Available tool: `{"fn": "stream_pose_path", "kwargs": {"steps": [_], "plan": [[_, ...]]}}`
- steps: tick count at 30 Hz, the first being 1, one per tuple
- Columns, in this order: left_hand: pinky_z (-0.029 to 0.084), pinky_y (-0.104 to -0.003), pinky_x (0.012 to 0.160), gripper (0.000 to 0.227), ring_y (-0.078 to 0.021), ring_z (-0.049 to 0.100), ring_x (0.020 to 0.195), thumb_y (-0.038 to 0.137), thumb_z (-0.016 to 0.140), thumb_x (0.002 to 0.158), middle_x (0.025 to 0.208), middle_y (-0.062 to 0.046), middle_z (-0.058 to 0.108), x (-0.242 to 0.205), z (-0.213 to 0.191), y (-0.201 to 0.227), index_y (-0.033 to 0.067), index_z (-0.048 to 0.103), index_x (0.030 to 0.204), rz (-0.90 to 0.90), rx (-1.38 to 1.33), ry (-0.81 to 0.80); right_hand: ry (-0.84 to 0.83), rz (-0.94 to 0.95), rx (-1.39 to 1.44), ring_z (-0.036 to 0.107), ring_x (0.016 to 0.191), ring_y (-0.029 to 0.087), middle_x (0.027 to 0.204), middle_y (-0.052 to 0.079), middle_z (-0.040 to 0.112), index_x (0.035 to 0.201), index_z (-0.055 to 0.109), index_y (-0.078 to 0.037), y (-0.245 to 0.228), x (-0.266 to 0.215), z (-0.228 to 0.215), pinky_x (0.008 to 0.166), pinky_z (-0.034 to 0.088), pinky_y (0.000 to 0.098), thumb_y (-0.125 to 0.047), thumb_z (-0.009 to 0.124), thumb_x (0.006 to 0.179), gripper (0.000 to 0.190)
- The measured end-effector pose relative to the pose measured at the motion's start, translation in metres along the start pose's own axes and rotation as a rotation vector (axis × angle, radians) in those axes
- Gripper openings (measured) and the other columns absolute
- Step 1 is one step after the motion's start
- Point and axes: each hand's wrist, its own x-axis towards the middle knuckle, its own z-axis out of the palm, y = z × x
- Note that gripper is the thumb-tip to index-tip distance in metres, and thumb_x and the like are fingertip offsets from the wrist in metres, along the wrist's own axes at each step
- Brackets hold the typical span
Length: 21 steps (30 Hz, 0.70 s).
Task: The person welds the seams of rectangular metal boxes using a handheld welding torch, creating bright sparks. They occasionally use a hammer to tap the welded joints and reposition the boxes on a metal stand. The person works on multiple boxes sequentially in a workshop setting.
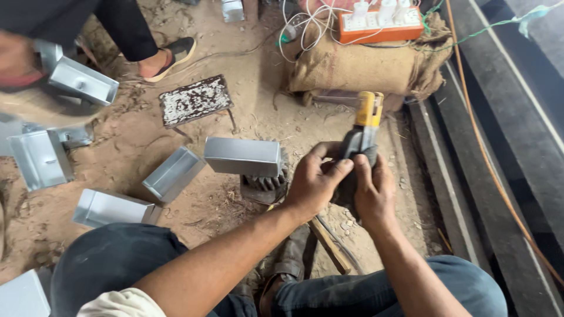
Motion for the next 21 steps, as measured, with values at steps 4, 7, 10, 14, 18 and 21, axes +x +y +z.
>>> {"fn": "stream_pose_path", "kwargs": {"steps": [4,7,10,14,18,21], "plan": [[0.061,-0.034,0.093,0.054,-0.0227,0.070,0.108,0.034,0.069,0.093,0.121,-0.015,0.069,0.008,0.003,0.016,0.0038,0.061,0.138,0.044,0.266,-0.192,-0.047,0.206,0.321,0.063,0.078,0.013,0.094,0.006,0.066,0.120,0.059,-0.005,-0.007,0.006,-0.019,0.062,0.054,0.0288,-0.035,0.057,0.103,0.034],[0.053,-0.042,0.098,0.066,-0.0317,0.060,0.122,0.043,0.073,0.091,0.140,-0.020,0.055,0.013,-0.003,0.044,0.0038,0.056,0.142,0.066,0.513,-0.381,-0.069,0.222,0.387,0.068,0.082,0.014,0.096,0.004,0.066,0.119,0.057,-0.006,-0.019,0.004,-0.028,0.068,0.059,0.0300,-0.034,0.071,0.091,0.042],[0.044,-0.050,0.101,0.082,-0.0341,0.053,0.129,0.051,0.077,0.081,0.149,-0.018,0.047,0.016,-0.032,0.068,0.0107,0.049,0.147,-0.133,0.754,-0.671,-0.053,0.141,0.122,0.069,0.085,0.016,0.097,0.006,0.069,0.116,0.059,-0.001,-0.022,-0.007,-0.041,0.074,0.060,0.0328,-0.032,0.082,0.083,0.051],[0.053,-0.040,0.104,0.082,-0.0220,0.068,0.117,0.050,0.085,0.068,0.134,-0.004,0.067,0.038,-0.117,0.073,0.0240,0.059,0.141,-0.348,1.130,-0.650,-0.147,0.070,-0.026,0.076,0.090,0.017,0.100,0.009,0.076,0.117,0.061,-0.002,-0.019,-0.012,-0.048,0.085,0.064,0.0353,-0.031,0.085,0.076,0.056],[0.049,-0.042,0.103,0.073,-0.0248,0.063,0.118,0.037,0.094,0.063,0.130,-0.003,0.066,0.048,-0.178,0.052,0.0203,0.066,0.129,-0.249,1.441,-0.398,-0.163,0.133,-0.158,0.076,0.089,0.020,0.100,0.012,0.076,0.121,0.060,-0.003,-0.011,-0.019,-0.026,0.084,0.064,0.0367,-0.029,0.089,0.068,0.066],[0.044,-0.044,0.104,0.078,-0.0275,0.057,0.123,0.037,0.097,0.058,0.127,-0.007,0.064,0.057,-0.191,0.027,0.0150,0.067,0.125,-0.083,1.468,-0.402,-0.178,0.101,-0.015,0.076,0.092,0.018,0.102,0.011,0.077,0.122,0.059,0.000,0.000,-0.025,-0.012,0.086,0.063,0.0350,-0.028,0.088,0.070,0.066]]}}
